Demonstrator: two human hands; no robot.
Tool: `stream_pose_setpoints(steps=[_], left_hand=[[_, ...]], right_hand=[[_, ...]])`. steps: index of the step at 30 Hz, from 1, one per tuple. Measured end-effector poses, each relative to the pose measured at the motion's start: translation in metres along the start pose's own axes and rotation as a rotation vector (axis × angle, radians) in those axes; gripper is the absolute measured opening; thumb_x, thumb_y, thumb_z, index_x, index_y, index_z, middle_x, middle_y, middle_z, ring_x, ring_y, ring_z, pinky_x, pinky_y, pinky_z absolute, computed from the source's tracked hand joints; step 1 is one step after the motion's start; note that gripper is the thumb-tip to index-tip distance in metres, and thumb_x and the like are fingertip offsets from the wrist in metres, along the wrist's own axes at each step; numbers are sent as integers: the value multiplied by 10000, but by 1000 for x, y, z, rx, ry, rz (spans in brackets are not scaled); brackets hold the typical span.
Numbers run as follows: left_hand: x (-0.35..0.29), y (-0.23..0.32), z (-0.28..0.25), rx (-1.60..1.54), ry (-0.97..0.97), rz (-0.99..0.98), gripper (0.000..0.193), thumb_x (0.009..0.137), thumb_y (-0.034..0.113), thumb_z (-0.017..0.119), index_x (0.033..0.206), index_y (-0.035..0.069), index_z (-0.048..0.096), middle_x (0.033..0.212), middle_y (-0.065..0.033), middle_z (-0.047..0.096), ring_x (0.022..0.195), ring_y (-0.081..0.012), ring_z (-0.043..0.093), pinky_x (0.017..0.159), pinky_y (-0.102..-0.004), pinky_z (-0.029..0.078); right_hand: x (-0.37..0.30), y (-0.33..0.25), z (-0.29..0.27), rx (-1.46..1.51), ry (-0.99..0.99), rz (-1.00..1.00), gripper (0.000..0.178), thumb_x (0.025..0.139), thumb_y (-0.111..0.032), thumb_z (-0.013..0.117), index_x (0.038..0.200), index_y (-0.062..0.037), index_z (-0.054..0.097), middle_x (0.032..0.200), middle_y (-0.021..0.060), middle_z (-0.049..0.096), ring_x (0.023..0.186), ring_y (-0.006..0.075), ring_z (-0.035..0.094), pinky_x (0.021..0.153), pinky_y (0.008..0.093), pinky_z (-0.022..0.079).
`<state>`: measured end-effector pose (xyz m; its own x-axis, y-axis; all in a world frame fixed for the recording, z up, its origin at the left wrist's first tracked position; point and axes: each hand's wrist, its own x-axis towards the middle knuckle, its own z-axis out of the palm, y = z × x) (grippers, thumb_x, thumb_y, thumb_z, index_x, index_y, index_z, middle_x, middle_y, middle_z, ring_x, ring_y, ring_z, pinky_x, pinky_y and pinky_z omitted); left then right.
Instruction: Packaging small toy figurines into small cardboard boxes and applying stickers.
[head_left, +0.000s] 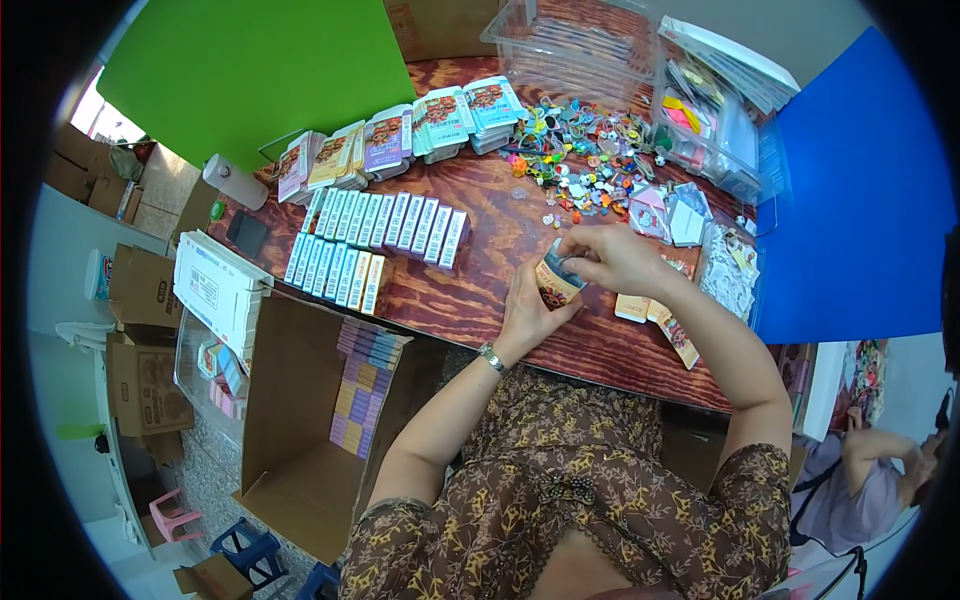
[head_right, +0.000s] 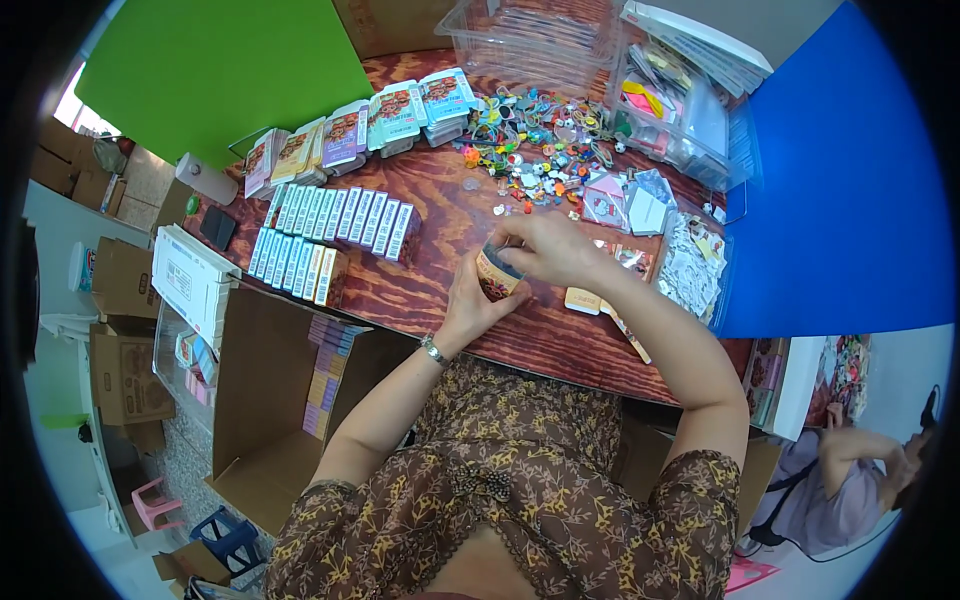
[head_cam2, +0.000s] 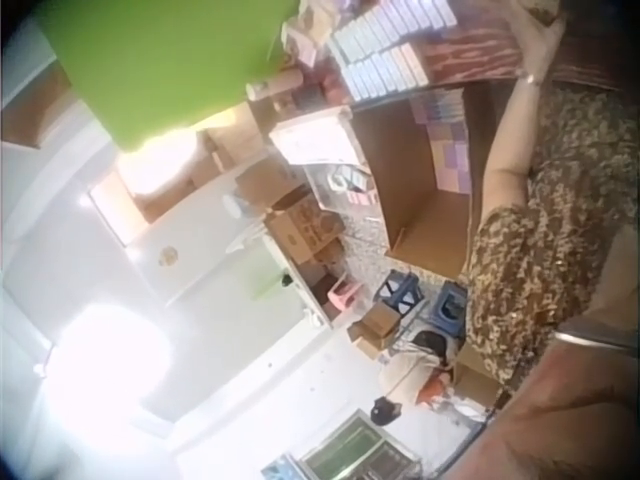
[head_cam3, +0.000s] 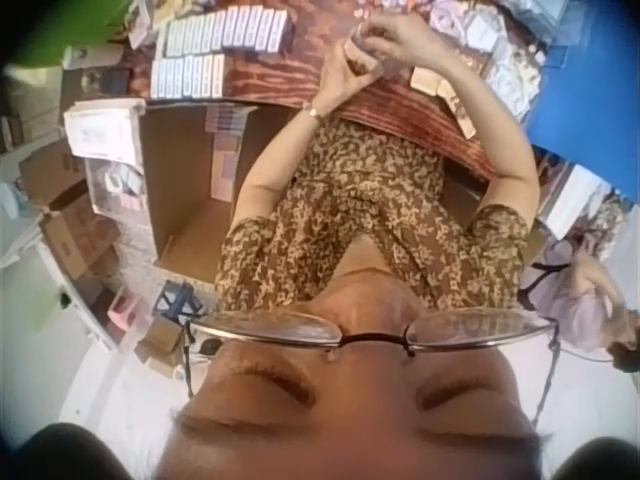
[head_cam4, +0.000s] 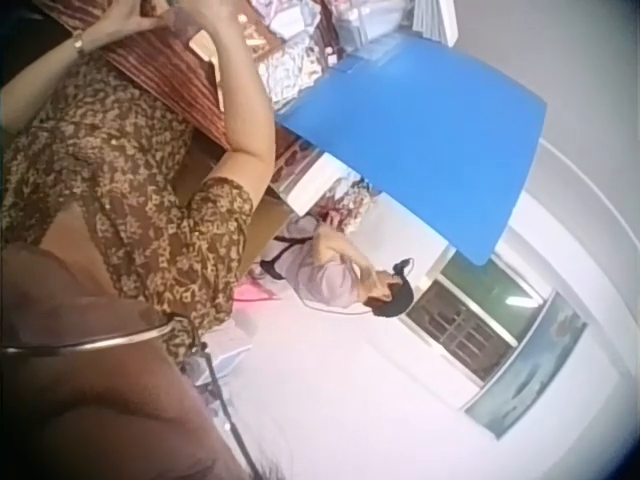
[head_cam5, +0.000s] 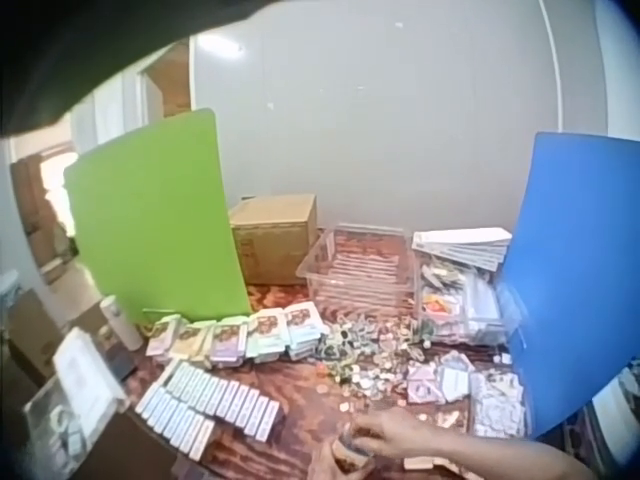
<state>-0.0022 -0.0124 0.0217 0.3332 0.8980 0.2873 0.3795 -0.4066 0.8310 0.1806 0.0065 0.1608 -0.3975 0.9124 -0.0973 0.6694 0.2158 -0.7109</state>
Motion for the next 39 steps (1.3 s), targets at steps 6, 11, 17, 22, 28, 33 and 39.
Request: stream_pose_setpoints(steps=[6, 11, 17, 22, 28, 33, 39], left_hand=[[2, -5, 11, -10, -22, 14, 827, 716, 321, 911, 1318, 4, 441, 1176, -159, 576, 1078, -271, 593, 924, -400, 495], [7, -1, 9, -20, -67, -8, 764, 716, 225, 910, 1276, 0, 441, 1117, -117, 587, 994, -220, 608, 858, -362, 512], [8, -9, 36, 43, -133, 63, 900, 696, 368, 900, 1373, 37, 409, 1240, -161, 563, 1203, -365, 539, 1173, -573, 262], [8, -8, 34, 144, -122, 95, 901, 682, 299, 918, 1344, 0, 385, 1219, -198, 477, 1146, -393, 493, 953, -486, 442], [5, -6, 32, 104, -125, 89, 908, 695, 298, 912, 1355, -12, 372, 1225, -201, 465, 1150, -388, 503, 946, -485, 448], [6, -6, 32, 124, -129, 87, 912, 704, 288, 907, 1372, -11, 363, 1232, -200, 470, 1155, -383, 507, 954, -478, 446], [4, -10, 31, 100, -138, 67, 909, 705, 253, 908, 1382, -3, 359, 1227, -191, 479, 1155, -373, 511, 954, -470, 447]], right_hand=[[-26, 8, 0, -185, 293, -235, 297, 916, -151, 696, 1190, -44, 654, 945, 131, 722, 819, 215, 724, 724, 356, 564], [-90, 51, -67, -111, 544, 151, 292, 943, -152, 676, 1215, -49, 653, 1004, 132, 737, 810, 190, 728, 695, 341, 568], [-184, 205, -99, -272, 867, 574, 247, 889, -180, 698, 1102, -54, 698, 921, 153, 748, 839, 340, 727, 747, 415, 573], [-192, 268, -65, -417, 818, 740, 270, 832, -202, 758, 1062, -69, 709, 978, 186, 727, 919, 363, 701, 834, 467, 551], [-183, 263, -54, -463, 752, 843, 292, 805, -209, 774, 1068, -105, 702, 1040, 194, 682, 1029, 360, 657, 889, 463, 521], [-189, 249, -67, -455, 714, 835, 250, 815, -203, 759, 1022, -83, 684, 946, 159, 689, 950, 334, 676, 835, 439, 528], [-191, 221, -72, -61, 537, 679, 322, 812, -249, 770, 1093, -112, 694, 889, 140, 728, 821, 323, 701, 728, 399, 547]])
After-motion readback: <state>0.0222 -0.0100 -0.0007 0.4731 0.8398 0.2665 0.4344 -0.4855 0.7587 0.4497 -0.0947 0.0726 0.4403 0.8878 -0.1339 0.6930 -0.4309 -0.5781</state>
